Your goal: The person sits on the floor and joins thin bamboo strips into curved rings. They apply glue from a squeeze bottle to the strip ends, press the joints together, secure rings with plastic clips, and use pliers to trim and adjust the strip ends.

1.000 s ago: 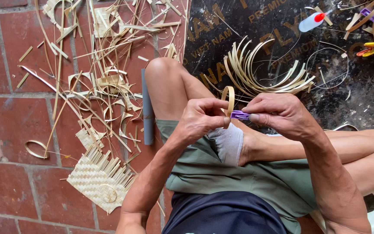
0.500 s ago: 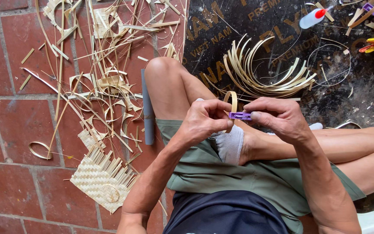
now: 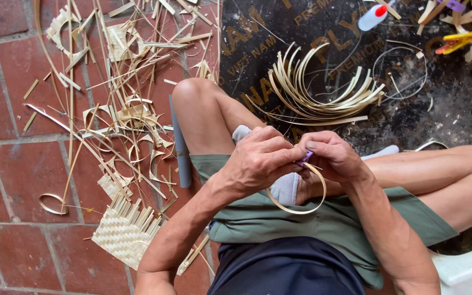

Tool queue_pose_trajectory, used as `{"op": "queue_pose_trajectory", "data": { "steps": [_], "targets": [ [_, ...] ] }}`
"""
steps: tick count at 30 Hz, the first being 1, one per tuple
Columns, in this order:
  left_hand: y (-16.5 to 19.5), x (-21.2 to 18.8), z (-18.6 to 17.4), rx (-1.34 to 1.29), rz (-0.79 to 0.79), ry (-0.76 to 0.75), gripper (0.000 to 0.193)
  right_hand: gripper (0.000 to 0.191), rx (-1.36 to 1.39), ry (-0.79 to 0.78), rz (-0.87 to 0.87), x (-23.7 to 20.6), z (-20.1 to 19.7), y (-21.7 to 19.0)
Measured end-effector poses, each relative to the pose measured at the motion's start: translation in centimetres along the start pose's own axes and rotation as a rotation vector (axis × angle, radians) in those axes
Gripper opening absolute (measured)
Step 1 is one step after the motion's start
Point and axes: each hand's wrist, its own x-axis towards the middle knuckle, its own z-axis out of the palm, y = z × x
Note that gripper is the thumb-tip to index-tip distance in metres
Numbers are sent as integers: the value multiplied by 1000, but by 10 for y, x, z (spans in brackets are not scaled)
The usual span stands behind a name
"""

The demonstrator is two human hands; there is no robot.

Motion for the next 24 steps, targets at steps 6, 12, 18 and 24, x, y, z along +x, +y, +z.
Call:
{"op": "queue_pose_trajectory", "data": {
  "steps": [6,12,18,24],
  "targets": [
    [0,-10,16,165,2,43,19,28,-658,131,-126,19,25,-24],
    [-4,-28,23,403,-83,-9,24,16,-1863,105,-512,5,81,-37],
    [-4,-34,41,437,-183,79,18,22,-2139,355,-583,16,96,-7],
    [-5,-35,48,451,-233,144,8,25,-2064,539,-581,20,94,13]
  ]
}}
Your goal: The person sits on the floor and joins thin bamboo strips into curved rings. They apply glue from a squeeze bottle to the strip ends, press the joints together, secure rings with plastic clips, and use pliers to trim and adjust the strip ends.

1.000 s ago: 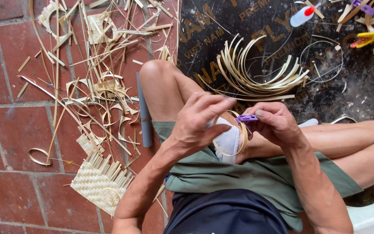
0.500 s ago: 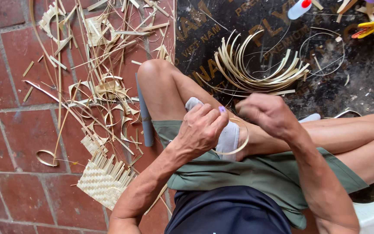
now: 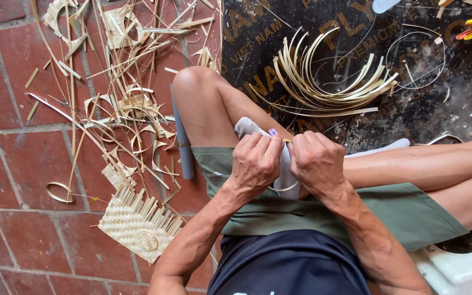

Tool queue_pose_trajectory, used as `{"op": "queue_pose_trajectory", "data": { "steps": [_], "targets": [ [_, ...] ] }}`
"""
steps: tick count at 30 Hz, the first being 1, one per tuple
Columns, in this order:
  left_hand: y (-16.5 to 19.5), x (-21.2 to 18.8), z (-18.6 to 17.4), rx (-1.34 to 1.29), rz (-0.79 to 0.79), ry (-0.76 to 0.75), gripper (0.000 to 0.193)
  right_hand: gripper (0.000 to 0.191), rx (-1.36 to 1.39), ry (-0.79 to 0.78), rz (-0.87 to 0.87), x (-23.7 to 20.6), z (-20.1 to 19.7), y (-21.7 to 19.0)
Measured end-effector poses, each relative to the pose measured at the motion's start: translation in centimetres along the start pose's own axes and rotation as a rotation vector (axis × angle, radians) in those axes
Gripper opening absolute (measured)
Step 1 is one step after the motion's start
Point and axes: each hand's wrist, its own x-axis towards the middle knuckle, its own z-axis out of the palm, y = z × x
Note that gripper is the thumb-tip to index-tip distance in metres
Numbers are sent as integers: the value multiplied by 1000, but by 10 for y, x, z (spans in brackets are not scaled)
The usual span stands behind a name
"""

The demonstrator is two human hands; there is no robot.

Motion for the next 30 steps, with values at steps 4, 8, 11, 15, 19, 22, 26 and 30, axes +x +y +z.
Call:
{"op": "queue_pose_trajectory", "data": {
  "steps": [4,8,11,15,19,22,26,30],
  "targets": [
    [-1,-1,-1,11,5,33,7,25,-4,40,50,1,6,-4],
    [-4,0,-2,27,10,57,5,23,9,55,58,4,9,-3],
    [-10,7,2,57,27,90,6,24,0,74,78,11,13,-5],
    [-20,19,0,90,63,54,13,18,30,81,111,28,5,-6],
    [-31,30,-17,-60,-25,113,13,36,325,-14,119,40,-31,17],
    [-44,43,-28,-85,-105,216,17,31,597,113,274,39,-45,31],
    [-47,49,-27,-156,-103,353,26,18,616,257,238,50,-25,40],
    [-47,48,-11,-257,-84,394,28,32,400,276,-118,77,2,41]
  ]
}}
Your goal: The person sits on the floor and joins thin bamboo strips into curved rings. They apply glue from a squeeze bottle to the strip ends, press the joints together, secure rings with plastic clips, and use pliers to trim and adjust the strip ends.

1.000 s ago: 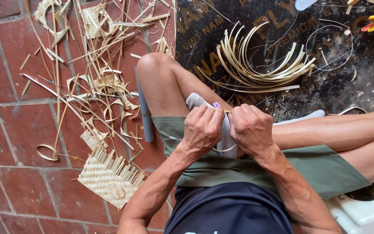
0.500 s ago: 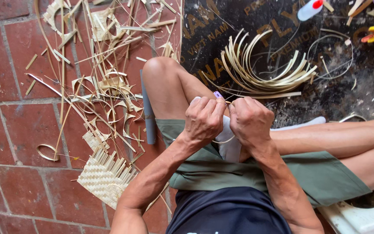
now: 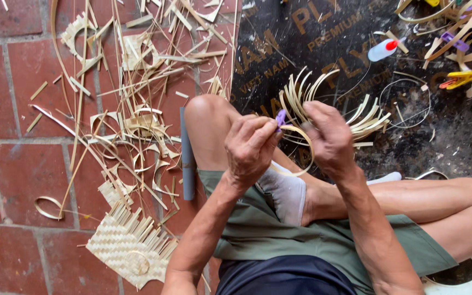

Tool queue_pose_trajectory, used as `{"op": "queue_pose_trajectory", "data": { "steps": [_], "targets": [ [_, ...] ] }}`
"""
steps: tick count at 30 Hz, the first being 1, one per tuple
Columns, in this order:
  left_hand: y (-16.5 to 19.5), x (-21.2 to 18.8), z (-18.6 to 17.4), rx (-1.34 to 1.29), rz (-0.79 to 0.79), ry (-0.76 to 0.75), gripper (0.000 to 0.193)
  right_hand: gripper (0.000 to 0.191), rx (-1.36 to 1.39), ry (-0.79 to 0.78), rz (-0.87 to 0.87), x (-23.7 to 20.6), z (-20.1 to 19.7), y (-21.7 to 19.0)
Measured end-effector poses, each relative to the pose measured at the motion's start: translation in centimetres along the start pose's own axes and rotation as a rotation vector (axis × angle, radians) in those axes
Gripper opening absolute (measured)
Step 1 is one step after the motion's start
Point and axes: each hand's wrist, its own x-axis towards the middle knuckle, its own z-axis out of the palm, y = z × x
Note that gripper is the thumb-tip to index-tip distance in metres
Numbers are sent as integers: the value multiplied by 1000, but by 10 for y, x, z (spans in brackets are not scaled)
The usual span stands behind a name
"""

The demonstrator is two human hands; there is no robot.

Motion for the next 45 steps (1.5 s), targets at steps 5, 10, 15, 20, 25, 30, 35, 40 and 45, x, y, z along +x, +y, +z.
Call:
{"op": "queue_pose_trajectory", "data": {
  "steps": [5,10,15,20,25,30,35,40,45],
  "targets": [
    [-24,-10,26,-284,-316,44,19,29,5,-68,-85,22,10,-1],
    [-69,-10,58,-876,-773,2,27,17,-61,-107,-112,40,19,30],
    [-120,4,80,-906,-1009,11,49,6,-99,-85,85,78,32,114],
    [-136,4,90,-932,-1102,-11,48,10,-122,70,71,153,44,212],
    [-135,0,97,-837,-1146,-136,43,14,-168,18,66,196,65,245],
    [-135,-1,101,-824,-1095,-186,39,11,-146,16,125,209,85,244],
    [-133,-3,102,-820,-1102,-260,36,12,-175,138,120,206,96,244],
    [-131,2,104,-784,-1072,-268,32,19,-135,211,155,168,85,219],
    [-129,-3,103,-664,-1049,-311,25,20,-182,109,1,67,51,144]
  ]
}}
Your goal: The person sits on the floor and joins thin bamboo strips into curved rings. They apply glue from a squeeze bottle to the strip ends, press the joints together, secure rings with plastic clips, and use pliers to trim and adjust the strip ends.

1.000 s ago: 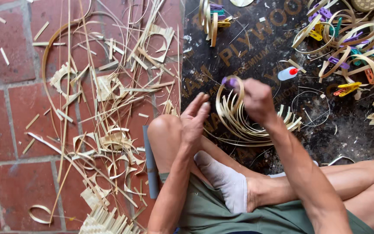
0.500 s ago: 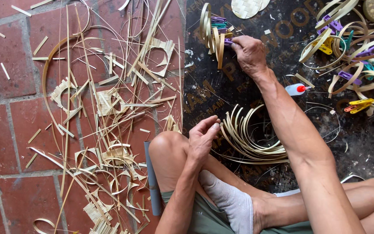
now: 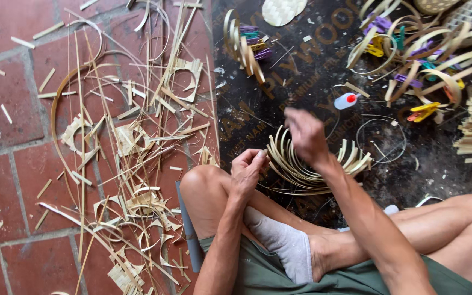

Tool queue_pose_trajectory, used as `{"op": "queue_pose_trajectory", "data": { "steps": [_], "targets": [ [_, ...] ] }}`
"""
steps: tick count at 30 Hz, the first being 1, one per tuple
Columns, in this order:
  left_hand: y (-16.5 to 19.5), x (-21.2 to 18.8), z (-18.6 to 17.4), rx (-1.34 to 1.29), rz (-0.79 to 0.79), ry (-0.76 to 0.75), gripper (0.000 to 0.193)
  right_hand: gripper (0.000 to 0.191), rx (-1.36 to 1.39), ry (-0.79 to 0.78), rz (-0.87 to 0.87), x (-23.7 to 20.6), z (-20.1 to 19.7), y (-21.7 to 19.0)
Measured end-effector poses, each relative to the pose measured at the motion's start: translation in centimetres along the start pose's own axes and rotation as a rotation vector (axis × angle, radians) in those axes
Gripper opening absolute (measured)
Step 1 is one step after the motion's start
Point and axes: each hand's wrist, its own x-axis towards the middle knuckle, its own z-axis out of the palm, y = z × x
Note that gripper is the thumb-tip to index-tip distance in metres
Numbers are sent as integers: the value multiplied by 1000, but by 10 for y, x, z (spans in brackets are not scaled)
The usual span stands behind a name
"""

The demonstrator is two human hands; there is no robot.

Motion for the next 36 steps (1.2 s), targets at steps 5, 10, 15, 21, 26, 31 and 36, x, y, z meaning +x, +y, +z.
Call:
{"op": "queue_pose_trajectory", "data": {
  "steps": [5,10,15,21,26,31,36],
  "targets": [
    [-15,1,-6,-94,38,-7,23,5,-13,-71,404,-99,-109,-7],
    [-18,-9,-4,105,181,-38,34,8,-579,64,311,-137,-268,93],
    [-5,-22,2,91,209,14,22,11,-812,-119,348,-164,-349,141],
    [-8,-28,-6,-6,279,114,18,23,-795,-473,320,-167,-297,92],
    [-16,-20,-6,-124,306,95,20,6,-388,-364,62,-132,-163,30],
    [-15,-22,-10,-227,328,105,18,16,-321,-519,-107,-98,-76,-15],
    [-16,-29,-16,-305,316,73,19,15,-308,-659,-57,-102,-81,-13]
  ]
}}
